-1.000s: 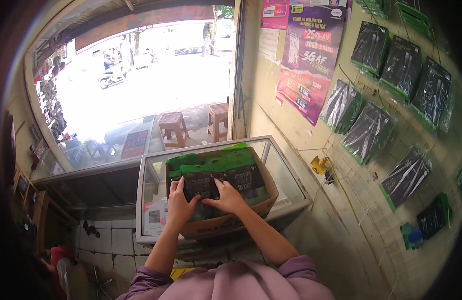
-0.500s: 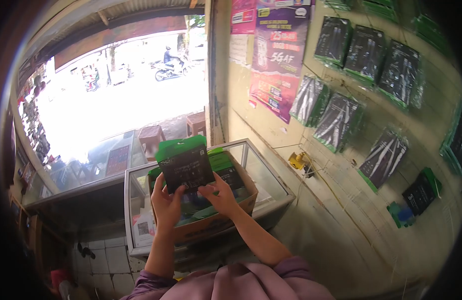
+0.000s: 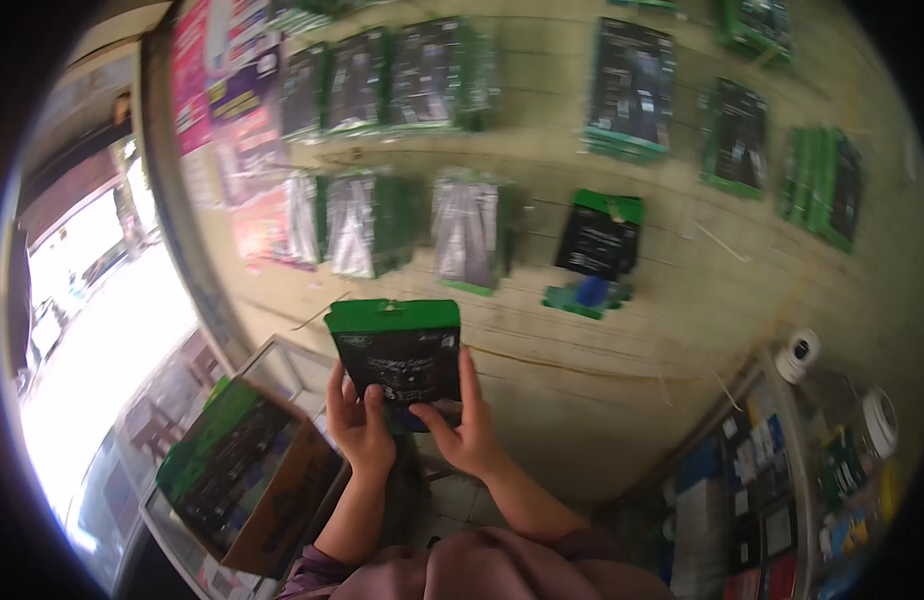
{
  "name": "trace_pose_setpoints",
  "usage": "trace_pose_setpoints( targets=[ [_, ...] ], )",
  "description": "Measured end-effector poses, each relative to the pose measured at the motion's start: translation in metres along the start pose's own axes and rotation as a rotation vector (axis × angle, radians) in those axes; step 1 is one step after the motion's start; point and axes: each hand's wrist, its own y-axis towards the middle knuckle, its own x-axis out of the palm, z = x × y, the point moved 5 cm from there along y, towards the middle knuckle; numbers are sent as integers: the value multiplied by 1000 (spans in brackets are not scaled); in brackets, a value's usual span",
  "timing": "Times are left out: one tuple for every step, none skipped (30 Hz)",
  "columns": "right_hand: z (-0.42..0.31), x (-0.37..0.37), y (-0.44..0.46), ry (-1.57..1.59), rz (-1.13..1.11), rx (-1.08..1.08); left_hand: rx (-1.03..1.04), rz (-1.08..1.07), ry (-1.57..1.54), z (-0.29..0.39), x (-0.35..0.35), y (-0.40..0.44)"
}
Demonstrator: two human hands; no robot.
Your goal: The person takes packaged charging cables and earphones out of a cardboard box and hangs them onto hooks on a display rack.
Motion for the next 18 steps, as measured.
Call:
trace_pose_setpoints(
  targets=[
    [7,-25,-4,66,107,-23,8,-109,-105,-2,28,-3],
    [9,-49,-7,136,207,-54,19,-211,-208,-3,53,-5],
    [3,-72,-4,99,227,-60,7,-235,-241,-5,72,-7],
    [-8,-95,3,-97,214,-54,26,-339,-156,-6,94,-8],
    [-20,-114,11,-289,199,-45,51,-441,-68,-6,114,-9],
    [-32,-129,18,-331,216,-72,70,-459,-42,-2,130,-8],
    [-35,-141,21,-351,225,-79,72,-469,-63,-1,144,-9],
    [-37,-152,24,-345,234,-81,90,-501,-67,1,156,-10],
    [-37,-162,27,-336,239,-84,109,-528,-70,3,167,-10],
    [-36,-169,30,-346,231,-82,119,-539,-46,4,175,-10],
    [-37,-175,33,-350,231,-86,122,-539,-50,5,181,-9],
    [-37,-178,38,-330,232,-93,131,-531,-52,6,187,-7],
    [-37,-181,44,-308,233,-100,140,-524,-53,7,191,-4],
    [-36,-181,49,-275,252,-87,143,-521,-52,7,194,-1],
    [-35,-182,54,-272,249,-90,159,-544,-41,5,197,2],
    [-32,-182,58,-235,245,-72,174,-566,-28,4,199,4],
    [-28,-183,60,-197,240,-53,176,-562,-23,2,200,7],
    [-26,-183,62,-192,236,-56,188,-562,13,-1,201,9]
  ],
)
